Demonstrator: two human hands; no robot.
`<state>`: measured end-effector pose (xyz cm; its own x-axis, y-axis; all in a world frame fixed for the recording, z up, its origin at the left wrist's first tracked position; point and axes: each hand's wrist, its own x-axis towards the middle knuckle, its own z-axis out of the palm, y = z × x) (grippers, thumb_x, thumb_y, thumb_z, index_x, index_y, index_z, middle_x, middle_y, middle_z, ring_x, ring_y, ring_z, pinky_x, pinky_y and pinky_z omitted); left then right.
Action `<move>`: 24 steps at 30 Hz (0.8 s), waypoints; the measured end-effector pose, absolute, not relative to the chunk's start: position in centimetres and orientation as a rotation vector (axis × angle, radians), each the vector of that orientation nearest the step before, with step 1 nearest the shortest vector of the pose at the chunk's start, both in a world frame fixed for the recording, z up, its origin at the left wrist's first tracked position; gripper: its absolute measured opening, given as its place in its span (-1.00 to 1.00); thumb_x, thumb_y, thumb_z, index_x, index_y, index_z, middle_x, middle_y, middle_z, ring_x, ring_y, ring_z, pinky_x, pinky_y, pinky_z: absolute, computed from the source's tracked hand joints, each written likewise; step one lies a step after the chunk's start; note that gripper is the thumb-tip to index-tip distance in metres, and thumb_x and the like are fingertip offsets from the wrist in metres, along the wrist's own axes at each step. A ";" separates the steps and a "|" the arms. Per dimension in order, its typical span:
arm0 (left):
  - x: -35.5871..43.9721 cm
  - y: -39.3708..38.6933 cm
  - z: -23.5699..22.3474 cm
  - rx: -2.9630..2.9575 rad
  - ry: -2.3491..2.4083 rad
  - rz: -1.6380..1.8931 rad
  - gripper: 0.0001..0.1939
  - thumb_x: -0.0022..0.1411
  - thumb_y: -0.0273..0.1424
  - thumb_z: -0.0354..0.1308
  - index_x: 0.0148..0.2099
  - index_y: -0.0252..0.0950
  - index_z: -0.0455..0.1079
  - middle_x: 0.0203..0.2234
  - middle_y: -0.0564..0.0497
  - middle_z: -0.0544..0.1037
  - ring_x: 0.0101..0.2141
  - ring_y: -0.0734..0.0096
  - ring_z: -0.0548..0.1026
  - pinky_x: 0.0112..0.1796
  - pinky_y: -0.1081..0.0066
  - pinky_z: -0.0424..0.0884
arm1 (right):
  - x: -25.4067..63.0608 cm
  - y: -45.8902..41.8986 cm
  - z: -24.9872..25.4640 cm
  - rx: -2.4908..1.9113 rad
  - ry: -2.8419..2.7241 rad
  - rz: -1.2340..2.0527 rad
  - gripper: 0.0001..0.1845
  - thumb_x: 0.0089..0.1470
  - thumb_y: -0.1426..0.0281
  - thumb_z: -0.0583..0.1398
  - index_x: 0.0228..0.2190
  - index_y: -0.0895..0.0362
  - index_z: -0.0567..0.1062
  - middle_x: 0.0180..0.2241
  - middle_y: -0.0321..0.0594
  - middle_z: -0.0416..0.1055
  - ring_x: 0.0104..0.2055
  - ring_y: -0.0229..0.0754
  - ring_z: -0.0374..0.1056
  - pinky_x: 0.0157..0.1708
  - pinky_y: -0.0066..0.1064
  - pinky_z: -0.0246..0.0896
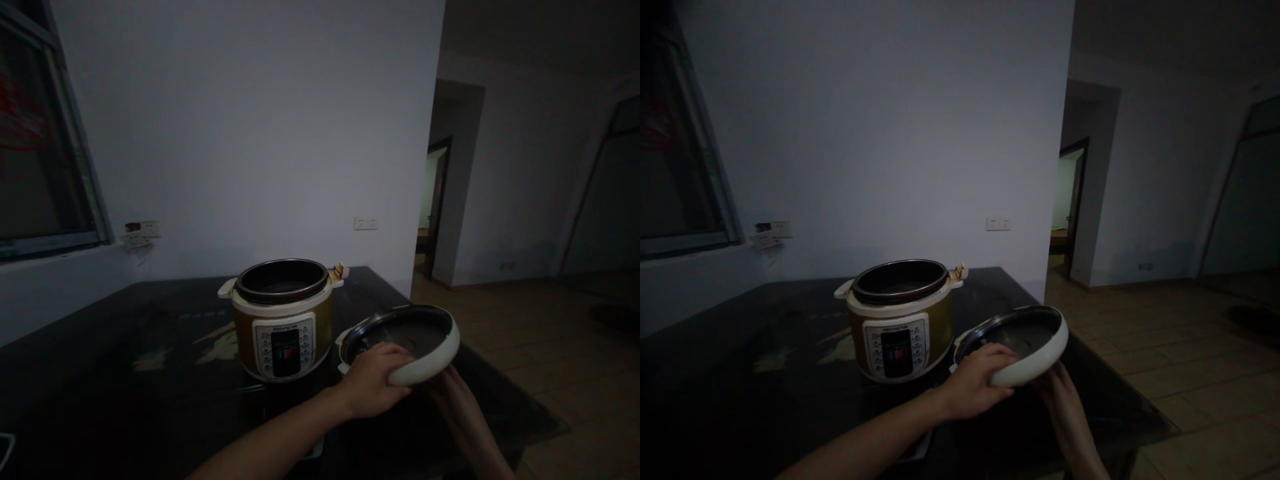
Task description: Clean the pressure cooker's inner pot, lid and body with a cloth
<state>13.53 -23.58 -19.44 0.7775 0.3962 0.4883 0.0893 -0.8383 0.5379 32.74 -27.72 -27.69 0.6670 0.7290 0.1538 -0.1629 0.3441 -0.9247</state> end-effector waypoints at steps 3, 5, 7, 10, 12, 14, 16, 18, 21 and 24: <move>13.5 -23.6 -20.0 2.569 0.330 0.775 -0.55 0.07 -0.45 0.24 0.05 -0.19 0.42 0.02 -0.02 0.46 0.04 0.26 0.38 0.04 0.31 0.28 | 33.8 -29.8 -26.6 -1.019 -0.537 0.683 -0.46 -0.10 0.02 0.26 -0.07 -0.06 0.46 0.06 -0.22 0.39 0.17 0.08 0.24 0.03 -0.08 0.30; 13.7 -23.6 -20.5 2.643 0.302 0.743 -0.53 0.08 -0.46 0.22 0.08 -0.16 0.39 0.03 0.01 0.46 0.05 0.27 0.37 0.05 0.30 0.27 | 34.0 -30.8 -26.0 -1.001 -0.544 0.683 -0.38 -0.06 -0.03 0.22 0.03 -0.09 0.39 0.15 -0.19 0.31 0.23 0.09 0.16 0.12 0.02 0.16; 13.8 -23.6 -20.9 2.705 0.275 0.716 -0.53 0.09 -0.47 0.20 0.08 -0.16 0.38 0.03 0.01 0.46 0.04 0.27 0.37 0.03 0.29 0.27 | 33.8 -31.5 -25.8 -1.026 -0.534 0.709 -0.33 -0.07 -0.06 0.21 0.07 -0.11 0.35 0.18 -0.19 0.27 0.25 0.11 0.12 0.15 0.09 0.07; 14.0 -23.6 -21.2 2.768 0.244 0.680 -0.56 0.11 -0.46 0.18 0.07 -0.19 0.39 0.02 0.00 0.47 0.05 0.25 0.37 0.02 0.29 0.27 | 33.4 -31.9 -26.5 -1.087 -0.533 0.712 -0.28 -0.11 -0.04 0.26 0.09 -0.13 0.33 0.22 -0.23 0.21 0.27 0.09 0.07 0.15 0.06 0.07; 14.0 -23.7 -21.2 2.797 0.235 0.659 -0.59 0.12 -0.45 0.17 0.06 -0.20 0.39 0.02 -0.01 0.47 0.05 0.24 0.37 0.03 0.28 0.27 | 33.2 -32.0 -27.1 -1.111 -0.528 0.688 -0.22 -0.14 -0.03 0.28 0.12 -0.14 0.30 0.20 -0.24 0.23 0.27 0.08 0.08 0.12 -0.01 0.14; 13.9 -23.7 -21.0 2.819 0.239 0.635 -0.59 0.13 -0.44 0.16 0.07 -0.20 0.38 0.03 -0.02 0.46 0.05 0.24 0.37 0.03 0.27 0.27 | 32.9 -32.0 -27.3 -1.120 -0.514 0.676 -0.13 -0.20 -0.02 0.32 0.15 -0.12 0.26 0.16 -0.22 0.30 0.25 0.08 0.12 0.10 -0.06 0.18; 13.9 -23.7 -20.8 2.840 0.251 0.608 -0.58 0.15 -0.44 0.14 0.08 -0.18 0.37 0.03 -0.01 0.46 0.05 0.25 0.37 0.02 0.28 0.28 | 32.6 -32.0 -27.1 -1.125 -0.496 0.671 -0.05 -0.27 -0.01 0.35 0.17 -0.10 0.24 0.11 -0.20 0.36 0.23 0.10 0.15 0.10 -0.10 0.19; 13.9 -23.5 -20.7 2.868 0.242 0.579 -0.58 0.17 -0.42 0.13 0.10 -0.18 0.35 0.03 0.00 0.45 0.05 0.27 0.37 0.02 0.29 0.27 | 32.3 -31.9 -26.7 -1.120 -0.484 0.669 -0.02 -0.30 -0.01 0.37 0.17 -0.09 0.24 0.10 -0.19 0.36 0.23 0.10 0.15 0.11 -0.11 0.18; 14.0 -23.2 -20.6 2.935 0.192 0.524 -0.58 0.21 -0.38 0.11 0.13 -0.20 0.31 0.05 -0.03 0.43 0.07 0.28 0.35 0.04 0.31 0.26 | 32.0 -31.7 -26.5 -1.110 -0.484 0.648 -0.06 -0.27 -0.01 0.35 0.16 -0.10 0.25 0.16 -0.22 0.29 0.25 0.07 0.11 0.13 -0.12 0.16; 14.3 -23.0 -20.8 2.980 0.181 0.477 -0.58 0.23 -0.37 0.09 0.15 -0.20 0.28 0.08 -0.04 0.40 0.07 0.26 0.34 0.03 0.30 0.28 | 32.1 -31.5 -27.0 -1.122 -0.508 0.629 -0.12 -0.18 -0.02 0.30 0.18 -0.13 0.22 0.18 -0.26 0.26 0.26 0.03 0.11 0.10 -0.18 0.21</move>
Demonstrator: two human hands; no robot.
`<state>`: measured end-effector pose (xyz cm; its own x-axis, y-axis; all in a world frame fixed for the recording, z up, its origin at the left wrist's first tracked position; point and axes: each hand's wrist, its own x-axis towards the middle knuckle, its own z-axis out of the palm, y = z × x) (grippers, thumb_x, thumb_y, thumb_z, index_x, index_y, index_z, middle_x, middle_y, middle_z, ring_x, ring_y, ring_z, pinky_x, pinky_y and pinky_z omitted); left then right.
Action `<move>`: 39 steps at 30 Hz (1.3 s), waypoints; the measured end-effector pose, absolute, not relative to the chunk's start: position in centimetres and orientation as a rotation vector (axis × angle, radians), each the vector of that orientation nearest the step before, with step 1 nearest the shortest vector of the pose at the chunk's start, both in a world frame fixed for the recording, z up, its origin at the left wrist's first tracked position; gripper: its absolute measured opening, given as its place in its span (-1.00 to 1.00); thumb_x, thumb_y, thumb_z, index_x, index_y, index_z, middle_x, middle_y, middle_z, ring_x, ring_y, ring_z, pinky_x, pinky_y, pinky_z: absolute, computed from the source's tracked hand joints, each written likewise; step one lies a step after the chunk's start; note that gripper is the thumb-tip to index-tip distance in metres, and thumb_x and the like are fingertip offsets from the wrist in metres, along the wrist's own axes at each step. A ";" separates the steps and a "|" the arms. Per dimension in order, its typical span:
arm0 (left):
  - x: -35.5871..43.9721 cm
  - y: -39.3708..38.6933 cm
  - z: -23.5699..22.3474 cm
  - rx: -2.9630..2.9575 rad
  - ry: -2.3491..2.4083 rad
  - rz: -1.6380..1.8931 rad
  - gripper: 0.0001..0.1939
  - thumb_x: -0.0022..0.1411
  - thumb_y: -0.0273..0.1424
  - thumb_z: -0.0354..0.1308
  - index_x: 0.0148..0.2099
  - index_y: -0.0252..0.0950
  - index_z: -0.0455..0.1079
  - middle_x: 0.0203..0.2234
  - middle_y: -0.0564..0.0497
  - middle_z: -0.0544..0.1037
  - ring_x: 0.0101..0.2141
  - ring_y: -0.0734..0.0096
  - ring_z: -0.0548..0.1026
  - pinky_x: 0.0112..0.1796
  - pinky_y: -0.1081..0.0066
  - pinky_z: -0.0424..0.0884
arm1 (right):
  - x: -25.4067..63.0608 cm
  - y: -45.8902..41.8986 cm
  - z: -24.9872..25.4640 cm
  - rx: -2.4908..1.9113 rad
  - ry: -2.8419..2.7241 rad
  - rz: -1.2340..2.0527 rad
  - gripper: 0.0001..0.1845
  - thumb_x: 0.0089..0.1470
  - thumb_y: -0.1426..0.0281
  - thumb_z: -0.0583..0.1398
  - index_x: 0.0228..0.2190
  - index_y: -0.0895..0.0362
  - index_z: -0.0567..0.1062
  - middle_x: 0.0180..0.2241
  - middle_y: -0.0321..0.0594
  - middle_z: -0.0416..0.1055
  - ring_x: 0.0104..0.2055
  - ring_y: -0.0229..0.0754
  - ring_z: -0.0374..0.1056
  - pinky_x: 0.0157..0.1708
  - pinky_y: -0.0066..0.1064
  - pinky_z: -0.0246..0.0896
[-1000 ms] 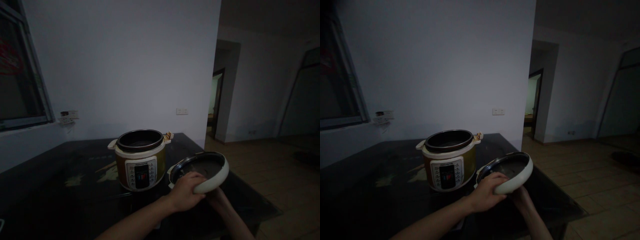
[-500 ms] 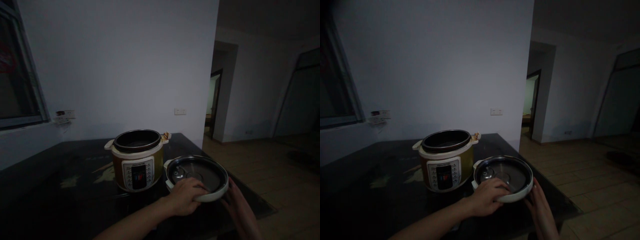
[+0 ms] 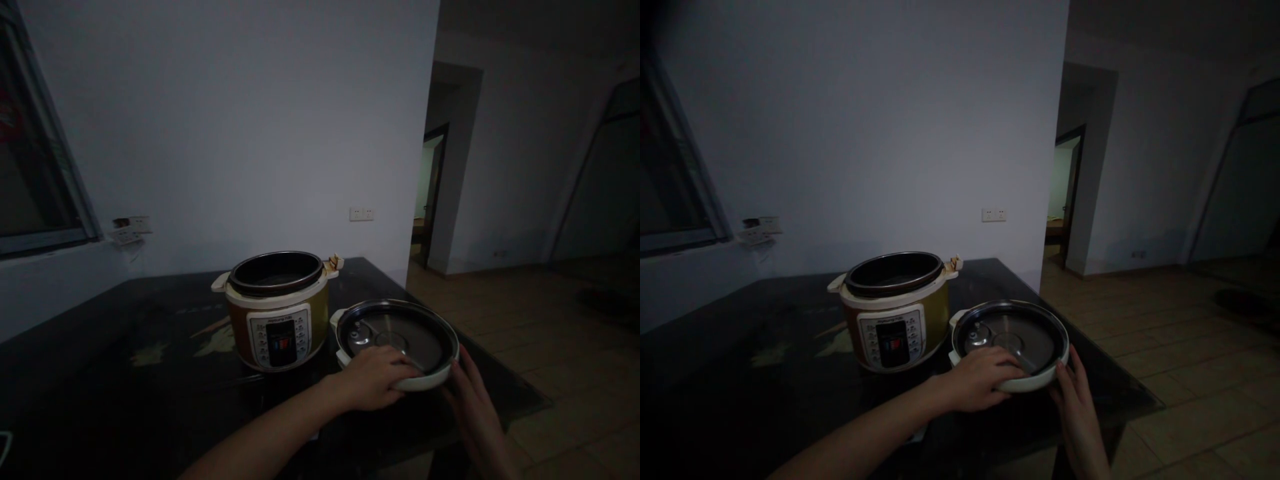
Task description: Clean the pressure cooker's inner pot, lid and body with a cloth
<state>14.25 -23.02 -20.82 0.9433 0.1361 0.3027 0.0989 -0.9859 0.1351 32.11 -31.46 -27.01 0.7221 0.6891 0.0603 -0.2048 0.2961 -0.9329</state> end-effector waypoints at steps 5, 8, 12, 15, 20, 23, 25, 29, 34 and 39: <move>14.5 -22.7 -21.5 2.987 0.223 0.456 -0.55 0.25 -0.41 0.05 0.19 -0.15 0.22 0.09 -0.04 0.39 0.07 0.24 0.34 0.00 0.27 0.30 | 32.0 -31.2 -27.3 -1.147 -0.518 0.620 -0.12 -0.16 -0.03 0.29 0.18 -0.13 0.21 0.19 -0.24 0.24 0.24 0.06 0.14 0.06 -0.17 0.26; 14.7 -22.3 -22.0 3.002 0.233 0.466 -0.52 0.24 -0.43 0.04 0.21 -0.16 0.19 0.08 -0.04 0.39 0.06 0.26 0.34 0.00 0.28 0.30 | 31.5 -31.3 -27.0 -1.147 -0.528 0.609 -0.09 -0.17 -0.03 0.30 0.19 -0.11 0.19 0.15 -0.20 0.29 0.22 0.08 0.16 0.10 -0.11 0.20; 15.0 -22.0 -22.4 3.039 0.258 0.481 -0.48 0.22 -0.47 0.05 0.23 -0.19 0.15 0.06 -0.04 0.40 0.04 0.27 0.35 0.01 0.30 0.29 | 30.8 -31.4 -27.2 -1.114 -0.576 0.610 -0.09 -0.15 0.00 0.31 0.20 -0.13 0.15 0.17 -0.19 0.25 0.22 0.08 0.16 0.10 -0.07 0.19; 15.1 -22.1 -22.4 3.080 0.257 0.481 -0.52 0.27 -0.47 -0.02 0.24 -0.21 0.13 0.05 -0.08 0.40 0.04 0.27 0.35 0.01 0.29 0.29 | 30.6 -31.7 -27.9 -1.083 -0.596 0.617 -0.08 -0.14 0.01 0.32 0.21 -0.13 0.13 0.17 -0.16 0.24 0.23 0.09 0.14 0.09 -0.05 0.21; 15.1 -22.4 -22.4 3.104 0.254 0.537 -0.50 0.27 -0.50 -0.02 0.25 -0.24 0.10 0.06 -0.11 0.40 0.06 0.24 0.36 0.03 0.27 0.28 | 30.5 -32.1 -28.8 -1.077 -0.617 0.613 -0.10 -0.14 0.04 0.33 0.21 -0.12 0.16 0.14 -0.14 0.27 0.21 0.10 0.17 0.05 -0.05 0.26; 15.1 -22.7 -22.3 3.120 0.293 0.549 -0.52 0.27 -0.48 -0.02 0.24 -0.25 0.11 0.03 -0.10 0.42 0.03 0.23 0.38 0.00 0.28 0.31 | 30.5 -32.3 -29.0 -1.059 -0.630 0.630 -0.08 -0.16 0.05 0.34 0.20 -0.13 0.16 0.14 -0.13 0.28 0.21 0.11 0.17 0.03 -0.08 0.29; 15.0 -23.1 -22.1 3.133 0.308 0.543 -0.51 0.28 -0.45 -0.01 0.24 -0.27 0.09 0.03 -0.12 0.43 0.02 0.22 0.39 -0.03 0.28 0.34 | 30.4 -32.4 -29.2 -1.061 -0.625 0.640 -0.06 -0.18 0.06 0.36 0.21 -0.12 0.16 0.12 -0.11 0.29 0.20 0.12 0.19 0.03 -0.08 0.30; 14.8 -23.6 -21.6 3.140 0.328 0.531 -0.47 0.27 -0.41 0.02 0.25 -0.33 0.06 0.01 -0.14 0.44 -0.02 0.19 0.41 -0.08 0.25 0.38 | 30.2 -32.7 -30.0 -1.058 -0.607 0.677 -0.04 -0.19 0.07 0.37 0.21 -0.12 0.15 0.12 -0.09 0.29 0.13 0.13 0.27 0.01 -0.07 0.31; 14.3 -23.5 -21.3 3.097 0.344 0.557 -0.47 0.26 -0.41 0.03 0.26 -0.30 0.06 0.04 -0.12 0.43 0.00 0.20 0.41 -0.05 0.27 0.36 | 29.9 -32.9 -31.7 -1.016 -0.617 0.689 -0.06 -0.17 0.11 0.37 0.21 -0.13 0.14 0.17 -0.05 0.24 0.05 0.12 0.36 -0.05 -0.07 0.36; 13.8 -22.8 -21.4 3.036 0.382 0.585 -0.46 0.26 -0.43 0.04 0.26 -0.27 0.06 0.06 -0.10 0.41 0.05 0.26 0.37 0.02 0.29 0.31 | 29.7 -33.0 -32.0 -1.014 -0.612 0.690 -0.07 -0.15 0.11 0.36 0.21 -0.14 0.13 0.19 -0.04 0.22 0.03 0.11 0.38 -0.08 -0.08 0.38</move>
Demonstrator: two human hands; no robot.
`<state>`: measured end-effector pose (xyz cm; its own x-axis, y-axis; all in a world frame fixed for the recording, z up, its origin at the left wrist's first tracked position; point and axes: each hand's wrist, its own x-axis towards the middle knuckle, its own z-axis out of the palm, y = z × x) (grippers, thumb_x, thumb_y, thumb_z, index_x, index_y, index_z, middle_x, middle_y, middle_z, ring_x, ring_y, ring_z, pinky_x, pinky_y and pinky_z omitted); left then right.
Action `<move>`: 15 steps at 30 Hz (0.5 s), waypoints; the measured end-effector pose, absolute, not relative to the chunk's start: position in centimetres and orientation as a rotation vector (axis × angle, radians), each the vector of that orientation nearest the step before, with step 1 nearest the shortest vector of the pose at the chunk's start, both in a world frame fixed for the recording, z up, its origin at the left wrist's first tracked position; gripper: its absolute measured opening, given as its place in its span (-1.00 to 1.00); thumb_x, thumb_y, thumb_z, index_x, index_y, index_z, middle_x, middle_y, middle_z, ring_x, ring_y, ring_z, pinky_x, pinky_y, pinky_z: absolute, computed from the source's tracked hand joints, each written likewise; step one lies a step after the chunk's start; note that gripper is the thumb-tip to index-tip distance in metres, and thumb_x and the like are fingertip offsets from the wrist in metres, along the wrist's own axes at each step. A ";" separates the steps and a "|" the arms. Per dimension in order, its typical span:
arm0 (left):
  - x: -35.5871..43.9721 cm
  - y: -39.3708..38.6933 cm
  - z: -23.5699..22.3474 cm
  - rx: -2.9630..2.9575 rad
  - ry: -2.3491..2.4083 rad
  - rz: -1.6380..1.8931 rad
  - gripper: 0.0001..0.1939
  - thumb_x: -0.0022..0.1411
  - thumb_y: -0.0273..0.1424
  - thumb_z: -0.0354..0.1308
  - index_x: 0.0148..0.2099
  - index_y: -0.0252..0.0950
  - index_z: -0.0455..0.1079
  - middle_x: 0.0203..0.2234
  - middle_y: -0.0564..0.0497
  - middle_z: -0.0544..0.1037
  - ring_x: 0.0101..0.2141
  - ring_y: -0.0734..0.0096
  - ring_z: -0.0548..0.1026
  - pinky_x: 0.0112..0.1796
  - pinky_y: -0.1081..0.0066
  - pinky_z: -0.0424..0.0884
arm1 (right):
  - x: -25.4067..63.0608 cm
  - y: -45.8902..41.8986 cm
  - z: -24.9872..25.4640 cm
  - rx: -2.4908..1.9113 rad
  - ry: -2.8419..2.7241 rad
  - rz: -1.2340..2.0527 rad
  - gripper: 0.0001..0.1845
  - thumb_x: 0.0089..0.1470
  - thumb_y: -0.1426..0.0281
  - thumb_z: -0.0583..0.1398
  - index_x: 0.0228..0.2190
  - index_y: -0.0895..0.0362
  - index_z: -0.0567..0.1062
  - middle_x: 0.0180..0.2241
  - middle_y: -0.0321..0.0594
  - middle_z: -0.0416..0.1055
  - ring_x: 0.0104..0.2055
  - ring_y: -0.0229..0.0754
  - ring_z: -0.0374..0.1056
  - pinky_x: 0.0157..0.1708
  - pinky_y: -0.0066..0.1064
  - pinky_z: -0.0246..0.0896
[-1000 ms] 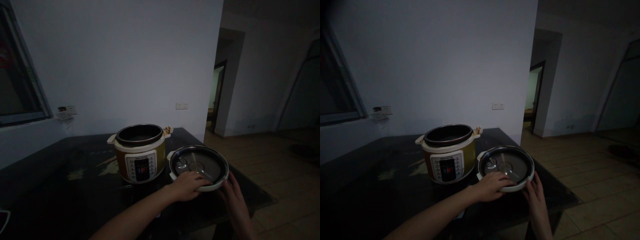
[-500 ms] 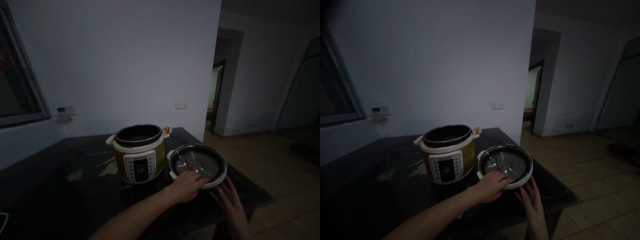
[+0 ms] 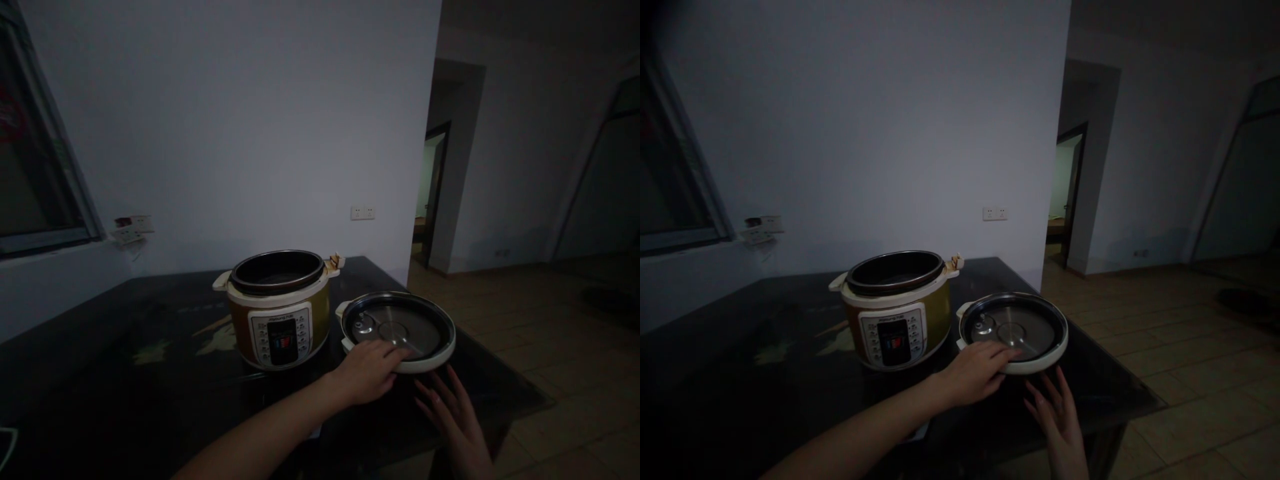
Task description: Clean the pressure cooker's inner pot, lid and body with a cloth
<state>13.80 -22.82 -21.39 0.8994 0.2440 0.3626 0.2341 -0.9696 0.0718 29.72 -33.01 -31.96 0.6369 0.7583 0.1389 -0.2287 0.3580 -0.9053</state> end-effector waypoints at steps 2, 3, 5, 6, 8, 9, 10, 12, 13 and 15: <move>13.7 -22.6 -21.5 3.026 0.394 0.595 -0.47 0.25 -0.42 0.05 0.26 -0.26 0.08 0.06 -0.10 0.41 0.05 0.26 0.37 0.03 0.29 0.32 | 29.5 -33.1 -31.7 -1.015 -0.615 0.690 -0.09 -0.13 0.11 0.35 0.21 -0.14 0.14 0.18 -0.05 0.23 0.03 0.10 0.38 -0.09 -0.09 0.38; 13.6 -22.6 -21.5 3.024 0.391 0.597 -0.47 0.25 -0.42 0.05 0.25 -0.26 0.09 0.07 -0.10 0.41 0.05 0.25 0.37 0.03 0.29 0.32 | 29.4 -33.2 -31.6 -1.017 -0.617 0.690 -0.11 -0.12 0.11 0.34 0.21 -0.14 0.14 0.18 -0.05 0.23 0.03 0.08 0.38 -0.09 -0.10 0.38; 13.4 -22.5 -21.5 3.022 0.372 0.603 -0.46 0.24 -0.41 0.06 0.25 -0.26 0.10 0.08 -0.10 0.40 0.06 0.24 0.37 0.04 0.29 0.31 | 29.1 -33.5 -31.5 -1.026 -0.620 0.676 -0.15 -0.10 0.11 0.33 0.19 -0.11 0.16 0.16 -0.06 0.25 0.02 0.06 0.39 -0.10 -0.13 0.39; 13.3 -22.5 -21.5 3.020 0.363 0.609 -0.46 0.24 -0.40 0.06 0.25 -0.26 0.10 0.08 -0.11 0.40 0.07 0.23 0.36 0.05 0.28 0.31 | 29.0 -33.6 -31.5 -1.031 -0.621 0.658 -0.18 -0.08 0.12 0.32 0.18 -0.10 0.18 0.14 -0.07 0.27 0.01 0.04 0.39 -0.10 -0.15 0.39; 12.8 -22.6 -21.3 3.006 0.353 0.627 -0.46 0.24 -0.39 0.07 0.26 -0.27 0.11 0.09 -0.12 0.39 0.08 0.21 0.35 0.06 0.27 0.30 | 29.0 -34.1 -31.5 -1.049 -0.622 0.600 -0.26 -0.06 0.12 0.31 0.13 -0.06 0.23 0.08 -0.11 0.31 -0.02 -0.02 0.40 -0.13 -0.23 0.41; 12.4 -22.7 -21.0 2.991 0.353 0.644 -0.47 0.24 -0.40 0.07 0.25 -0.27 0.12 0.09 -0.12 0.39 0.08 0.21 0.35 0.07 0.27 0.30 | 29.0 -34.3 -31.5 -1.060 -0.617 0.567 -0.29 -0.06 0.12 0.31 0.10 -0.04 0.26 0.04 -0.13 0.33 -0.05 -0.05 0.41 -0.15 -0.27 0.41; 11.9 -22.8 -20.7 2.972 0.350 0.666 -0.48 0.25 -0.40 0.06 0.24 -0.28 0.14 0.09 -0.12 0.39 0.08 0.22 0.35 0.07 0.27 0.29 | 29.2 -34.6 -31.5 -1.073 -0.609 0.533 -0.32 -0.06 0.12 0.31 0.07 -0.02 0.28 0.00 -0.15 0.35 -0.07 -0.08 0.42 -0.17 -0.32 0.42; 10.7 -23.1 -19.9 2.922 0.334 0.724 -0.53 0.27 -0.42 0.03 0.22 -0.27 0.18 0.09 -0.10 0.40 0.08 0.28 0.36 0.08 0.31 0.29 | 29.6 -35.0 -31.4 -1.110 -0.591 0.466 -0.36 -0.08 0.10 0.32 0.01 0.02 0.33 -0.07 -0.17 0.38 -0.12 -0.13 0.42 -0.22 -0.40 0.42; 10.0 -23.3 -19.4 2.897 0.320 0.755 -0.55 0.27 -0.44 0.02 0.21 -0.26 0.20 0.08 -0.09 0.41 0.07 0.31 0.36 0.08 0.34 0.29 | 29.9 -35.3 -31.2 -1.134 -0.588 0.436 -0.37 -0.10 0.09 0.32 -0.01 0.03 0.34 -0.10 -0.18 0.39 -0.15 -0.14 0.43 -0.24 -0.42 0.41; 8.2 -23.7 -18.2 2.866 0.295 0.817 -0.59 0.28 -0.47 0.00 0.17 -0.24 0.24 0.05 -0.07 0.43 0.05 0.35 0.38 0.06 0.36 0.30 | 30.3 -35.7 -30.4 -1.165 -0.587 0.365 -0.39 -0.13 0.09 0.34 -0.06 0.06 0.37 -0.15 -0.19 0.42 -0.19 -0.17 0.43 -0.25 -0.46 0.40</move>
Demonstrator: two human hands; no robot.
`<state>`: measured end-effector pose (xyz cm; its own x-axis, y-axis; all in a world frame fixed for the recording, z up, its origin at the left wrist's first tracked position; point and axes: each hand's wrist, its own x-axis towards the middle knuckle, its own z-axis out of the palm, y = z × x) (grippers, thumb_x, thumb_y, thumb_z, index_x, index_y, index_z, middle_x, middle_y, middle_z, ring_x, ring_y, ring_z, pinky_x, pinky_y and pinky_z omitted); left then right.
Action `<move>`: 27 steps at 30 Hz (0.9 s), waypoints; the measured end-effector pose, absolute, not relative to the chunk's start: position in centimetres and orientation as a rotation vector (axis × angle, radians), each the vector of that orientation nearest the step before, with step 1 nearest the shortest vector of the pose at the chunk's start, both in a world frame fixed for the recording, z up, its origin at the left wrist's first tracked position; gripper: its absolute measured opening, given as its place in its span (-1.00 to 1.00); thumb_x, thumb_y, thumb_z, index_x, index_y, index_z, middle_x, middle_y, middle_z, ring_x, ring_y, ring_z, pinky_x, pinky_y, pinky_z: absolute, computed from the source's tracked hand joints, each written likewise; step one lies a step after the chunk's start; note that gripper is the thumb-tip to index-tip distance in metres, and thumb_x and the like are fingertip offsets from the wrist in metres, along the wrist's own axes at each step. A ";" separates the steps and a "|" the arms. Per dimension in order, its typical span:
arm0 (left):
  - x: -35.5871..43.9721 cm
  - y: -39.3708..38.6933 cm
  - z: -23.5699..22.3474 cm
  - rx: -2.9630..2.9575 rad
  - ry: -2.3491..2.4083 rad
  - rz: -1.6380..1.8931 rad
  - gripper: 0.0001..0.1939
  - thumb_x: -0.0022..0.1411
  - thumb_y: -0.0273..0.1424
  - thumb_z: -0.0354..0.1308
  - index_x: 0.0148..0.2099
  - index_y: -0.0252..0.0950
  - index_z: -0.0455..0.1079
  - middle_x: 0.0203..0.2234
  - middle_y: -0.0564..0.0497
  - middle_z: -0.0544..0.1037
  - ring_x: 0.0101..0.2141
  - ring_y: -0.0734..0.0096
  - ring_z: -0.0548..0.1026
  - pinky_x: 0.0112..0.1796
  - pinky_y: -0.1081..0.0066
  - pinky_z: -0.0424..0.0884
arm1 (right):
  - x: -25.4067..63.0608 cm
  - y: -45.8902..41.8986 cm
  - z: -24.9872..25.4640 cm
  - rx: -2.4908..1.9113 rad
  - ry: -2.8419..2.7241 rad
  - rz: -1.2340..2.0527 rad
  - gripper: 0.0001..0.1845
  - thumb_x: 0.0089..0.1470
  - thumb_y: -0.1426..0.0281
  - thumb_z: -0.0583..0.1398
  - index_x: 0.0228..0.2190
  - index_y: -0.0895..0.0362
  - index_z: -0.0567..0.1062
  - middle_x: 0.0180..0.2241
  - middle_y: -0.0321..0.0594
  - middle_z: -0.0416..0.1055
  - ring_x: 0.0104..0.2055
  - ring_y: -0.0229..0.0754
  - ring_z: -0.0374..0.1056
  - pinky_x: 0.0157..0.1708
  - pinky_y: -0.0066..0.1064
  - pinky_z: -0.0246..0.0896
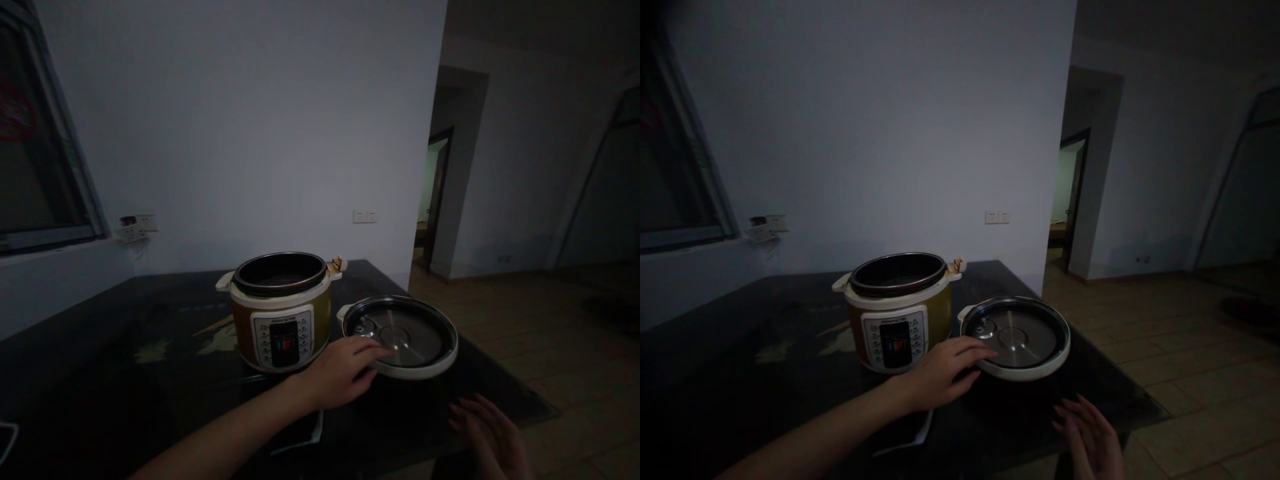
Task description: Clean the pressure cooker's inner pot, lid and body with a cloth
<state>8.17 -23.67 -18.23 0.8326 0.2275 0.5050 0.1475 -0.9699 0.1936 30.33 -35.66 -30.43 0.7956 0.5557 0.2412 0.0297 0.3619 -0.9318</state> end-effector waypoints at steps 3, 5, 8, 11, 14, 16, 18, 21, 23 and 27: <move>5.0 -23.9 -15.8 2.890 0.275 0.927 -0.63 0.27 -0.52 -0.01 0.11 -0.25 0.31 0.00 -0.08 0.47 0.00 0.37 0.42 0.01 0.36 0.35 | 30.5 -36.0 -27.9 -1.165 -0.593 0.249 -0.45 -0.15 0.10 0.34 -0.14 0.08 0.41 -0.22 -0.21 0.45 -0.25 -0.21 0.43 -0.29 -0.51 0.38; 3.0 -23.6 -13.6 2.949 0.248 1.012 -0.64 0.27 -0.55 -0.02 0.10 -0.25 0.32 -0.05 -0.09 0.50 -0.04 0.38 0.45 -0.05 0.36 0.39 | 30.2 -36.0 -25.3 -1.191 -0.663 0.189 -0.52 -0.12 0.11 0.32 -0.19 0.08 0.43 -0.25 -0.21 0.47 -0.30 -0.22 0.44 -0.32 -0.51 0.38; 0.2 -22.3 -9.6 3.009 0.312 1.221 -0.68 0.27 -0.54 -0.01 0.04 -0.26 0.35 -0.09 -0.10 0.51 -0.06 0.37 0.45 -0.06 0.32 0.39 | 29.6 -35.4 -20.1 -1.240 -0.954 0.088 -0.66 -0.05 0.13 0.27 -0.26 0.07 0.48 -0.28 -0.20 0.49 -0.31 -0.19 0.45 -0.31 -0.46 0.40; -2.3 -19.7 -5.6 2.937 0.547 1.416 -0.75 0.31 -0.47 -0.02 -0.01 -0.27 0.38 -0.14 -0.08 0.53 -0.10 0.39 0.47 -0.05 0.29 0.39 | 28.7 -33.6 -14.5 -1.146 -1.373 0.043 -0.78 0.05 0.20 0.21 -0.29 0.04 0.49 -0.27 -0.21 0.49 -0.24 -0.17 0.45 -0.27 -0.43 0.39; -5.1 -15.5 -3.1 2.860 0.920 1.437 -0.73 0.29 -0.38 -0.02 -0.04 -0.31 0.41 -0.15 -0.09 0.55 -0.16 0.38 0.50 -0.09 0.31 0.41 | 27.2 -30.4 -9.9 -1.031 -1.686 -0.008 -0.84 0.13 0.29 0.14 -0.26 0.05 0.47 -0.27 -0.23 0.48 -0.24 -0.21 0.44 -0.24 -0.40 0.37; -7.1 -12.3 -2.5 2.811 1.305 1.220 -0.68 0.29 -0.36 -0.06 0.00 -0.32 0.40 -0.09 -0.10 0.54 -0.13 0.38 0.50 -0.12 0.37 0.41 | 26.2 -27.6 -7.7 -1.011 -1.882 -0.081 -0.84 0.15 0.35 0.11 -0.25 0.08 0.47 -0.27 -0.21 0.49 -0.23 -0.21 0.42 -0.24 -0.39 0.34; -9.0 -9.2 -2.5 2.768 1.649 0.905 -0.66 0.26 -0.40 -0.07 0.01 -0.29 0.40 -0.08 -0.06 0.55 -0.13 0.38 0.50 -0.11 0.40 0.39 | 25.1 -24.6 -5.9 -1.105 -2.094 -0.155 -0.81 0.16 0.43 0.07 -0.23 0.11 0.47 -0.25 -0.19 0.50 -0.22 -0.22 0.41 -0.23 -0.40 0.30; -10.9 -5.9 -3.4 2.703 1.833 0.633 -0.75 0.20 -0.43 0.04 -0.12 -0.29 0.48 -0.22 -0.06 0.60 -0.20 0.31 0.54 -0.15 0.39 0.39 | 23.8 -20.1 -4.2 -1.461 -2.241 -0.292 -0.76 0.16 0.49 0.07 -0.19 0.11 0.49 -0.21 -0.18 0.51 -0.20 -0.21 0.41 -0.20 -0.40 0.27; -11.3 -4.7 -4.2 2.659 1.885 0.469 -0.82 0.22 -0.42 0.09 -0.17 -0.30 0.48 -0.26 -0.04 0.59 -0.22 0.32 0.54 -0.16 0.38 0.40 | 22.9 -17.4 -3.6 -1.565 -2.259 -0.309 -0.79 0.16 0.45 0.10 -0.21 0.12 0.52 -0.25 -0.18 0.52 -0.19 -0.16 0.42 -0.18 -0.34 0.28; -10.5 -3.6 -5.6 2.578 1.940 0.265 -0.75 0.29 -0.28 0.11 -0.08 -0.34 0.41 -0.17 -0.06 0.52 -0.20 0.33 0.51 -0.16 0.22 0.45 | 21.0 -12.8 -3.7 -1.800 -2.257 -0.317 -0.76 0.20 0.29 0.14 -0.15 0.15 0.47 -0.14 -0.16 0.45 -0.14 -0.15 0.40 -0.12 -0.21 0.33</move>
